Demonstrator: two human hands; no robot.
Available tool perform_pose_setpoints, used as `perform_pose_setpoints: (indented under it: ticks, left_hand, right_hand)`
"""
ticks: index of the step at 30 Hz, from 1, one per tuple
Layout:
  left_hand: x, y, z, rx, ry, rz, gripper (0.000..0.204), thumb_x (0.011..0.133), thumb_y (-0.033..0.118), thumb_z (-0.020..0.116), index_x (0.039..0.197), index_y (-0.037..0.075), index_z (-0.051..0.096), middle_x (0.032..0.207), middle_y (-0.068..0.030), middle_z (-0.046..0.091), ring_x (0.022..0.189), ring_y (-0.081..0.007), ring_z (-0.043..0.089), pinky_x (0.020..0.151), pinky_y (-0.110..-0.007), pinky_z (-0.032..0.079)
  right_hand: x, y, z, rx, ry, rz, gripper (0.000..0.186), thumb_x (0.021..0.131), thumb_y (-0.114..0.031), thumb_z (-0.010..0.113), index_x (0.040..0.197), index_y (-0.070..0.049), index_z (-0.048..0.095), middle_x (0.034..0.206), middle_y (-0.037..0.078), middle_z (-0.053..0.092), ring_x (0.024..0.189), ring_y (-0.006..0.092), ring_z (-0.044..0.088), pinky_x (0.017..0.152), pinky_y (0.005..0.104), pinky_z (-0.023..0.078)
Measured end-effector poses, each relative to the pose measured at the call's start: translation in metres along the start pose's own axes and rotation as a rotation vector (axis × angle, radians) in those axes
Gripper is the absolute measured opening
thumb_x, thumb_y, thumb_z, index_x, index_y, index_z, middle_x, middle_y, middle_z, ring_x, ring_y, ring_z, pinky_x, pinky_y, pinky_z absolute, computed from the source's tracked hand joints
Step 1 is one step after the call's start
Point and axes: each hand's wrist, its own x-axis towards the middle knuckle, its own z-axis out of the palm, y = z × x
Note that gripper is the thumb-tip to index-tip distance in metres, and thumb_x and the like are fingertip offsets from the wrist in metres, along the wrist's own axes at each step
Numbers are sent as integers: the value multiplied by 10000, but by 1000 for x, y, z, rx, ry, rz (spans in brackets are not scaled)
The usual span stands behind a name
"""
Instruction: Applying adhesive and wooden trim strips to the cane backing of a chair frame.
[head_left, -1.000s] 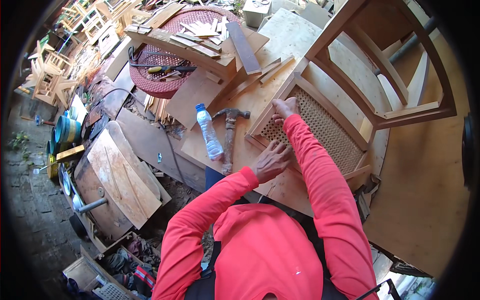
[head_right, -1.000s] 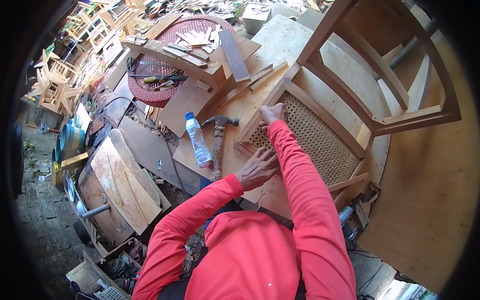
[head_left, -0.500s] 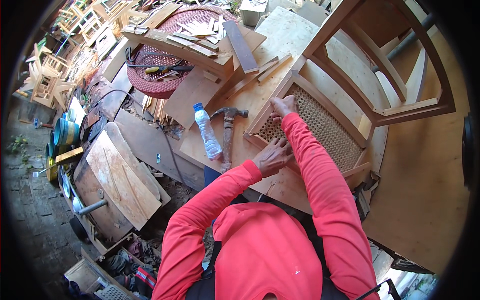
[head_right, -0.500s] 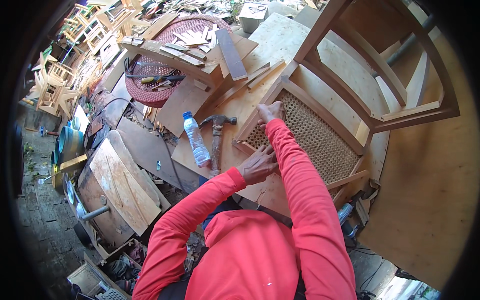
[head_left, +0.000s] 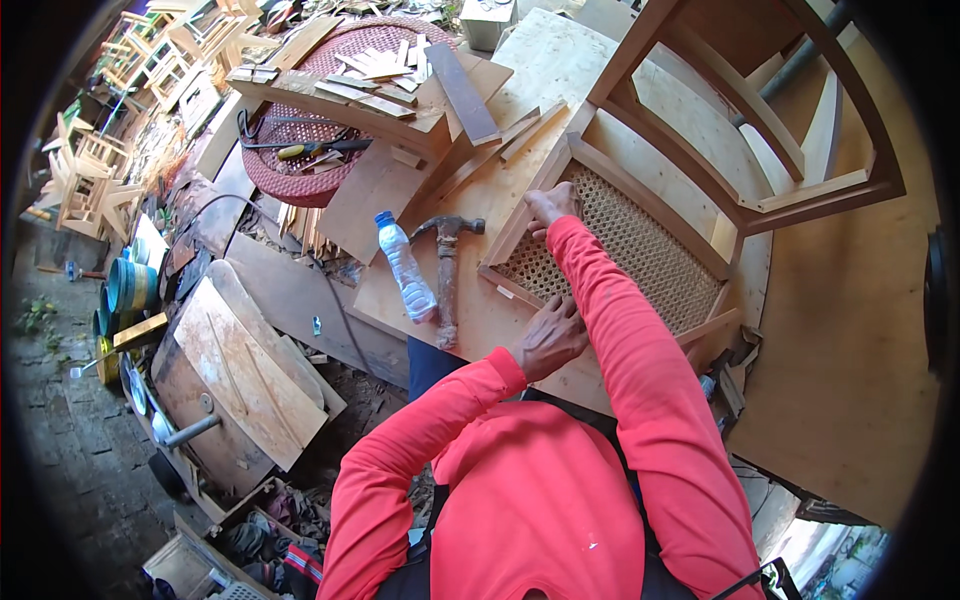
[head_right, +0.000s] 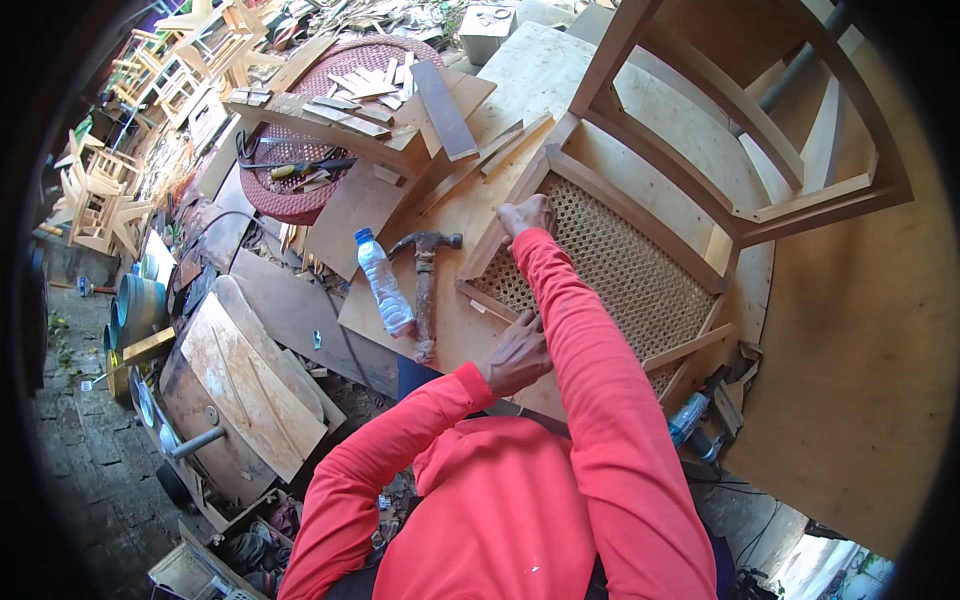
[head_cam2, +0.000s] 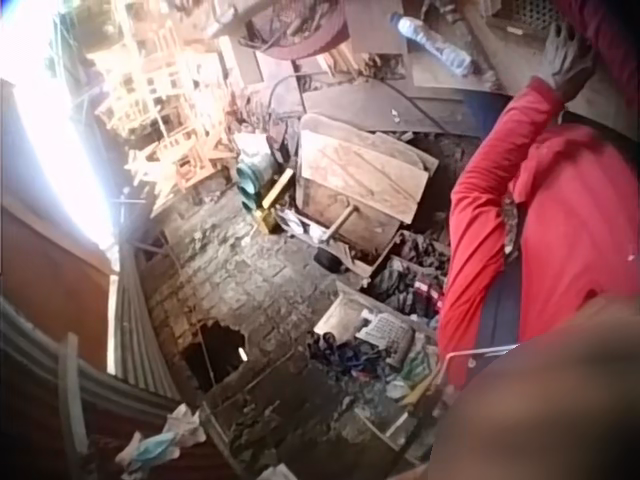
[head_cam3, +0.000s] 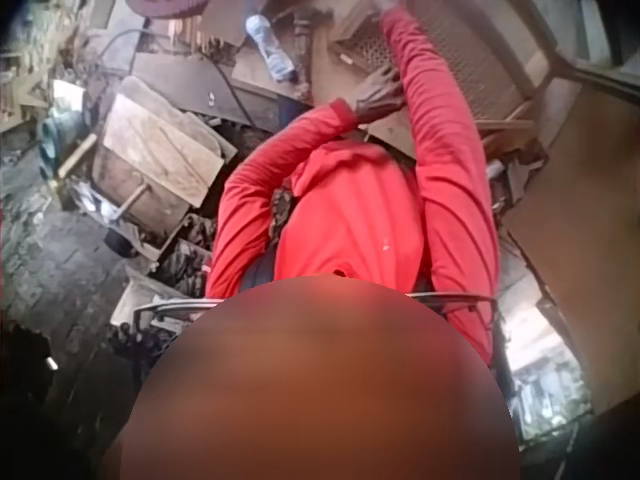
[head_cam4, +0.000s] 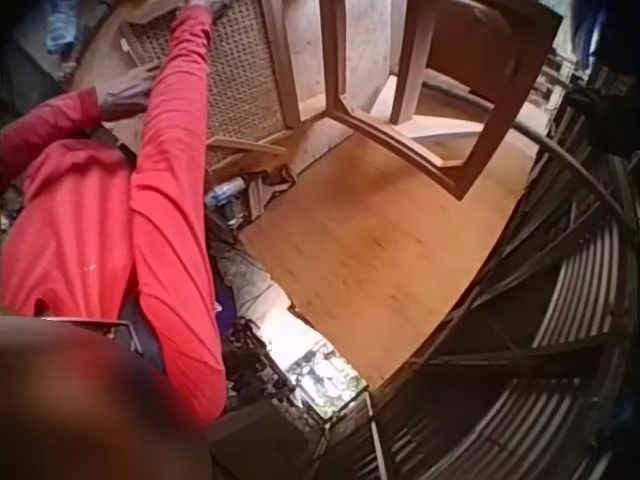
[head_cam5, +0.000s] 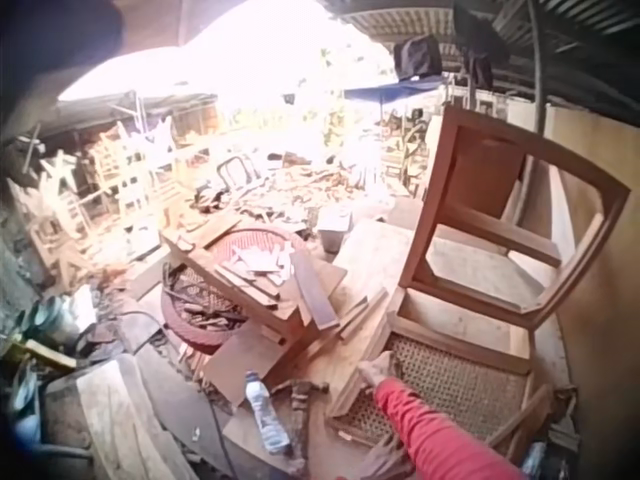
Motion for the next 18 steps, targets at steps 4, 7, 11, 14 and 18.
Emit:
perform_pose_setpoints:
  ticks: [4, 7, 11, 14, 18]
  left_hand:
    - [-1, 1, -2, -25, 8, -15, 281, 790, 144, 668, 1063, 86, 702, 1153, -119, 655, 1177, -305, 586, 950, -437, 482]
    - [0, 0, 4, -37, 92, -1, 283, 761, 150, 680, 1033, 77, 708, 1119, -113, 676, 1148, -310, 590, 952, -443, 472]
    - [-2, -1, 5, -37, -1, -16, 326, 769, 124, 684, 1091, 75, 700, 1202, -123, 660, 1211, -306, 583, 953, -442, 482]
    - [-1, 0, -1, -20, 8, -18, 319, 775, 118, 678, 1090, 70, 696, 1199, -120, 660, 1203, -305, 586, 950, -439, 482]
    - [-1, 1, 4, -12, 45, -18, 309, 782, 112, 672, 1088, 65, 692, 1202, -122, 657, 1201, -304, 585, 946, -440, 481]
  right_hand:
    - [1, 1, -2, -31, -22, -6, 357, 850, -224, 720, 991, 103, 720, 855, 194, 758, 668, 243, 771, 525, 336, 636]
    - [-1, 1, 2, -38, 9, -34, 346, 847, -207, 716, 990, 108, 715, 855, 197, 760, 671, 251, 774, 533, 343, 644]
    - [-2, 0, 0, -64, 0, -50, 336, 850, -192, 709, 988, 115, 708, 836, 205, 756, 658, 254, 772, 531, 348, 645]
    - [-1, 2, -3, -58, 8, -56, 333, 847, -178, 708, 979, 127, 701, 818, 215, 752, 637, 254, 766, 523, 350, 642]
    - [5, 6, -1, -40, 0, -59, 316, 847, -159, 690, 966, 134, 699, 811, 222, 752, 627, 258, 763, 513, 352, 638]
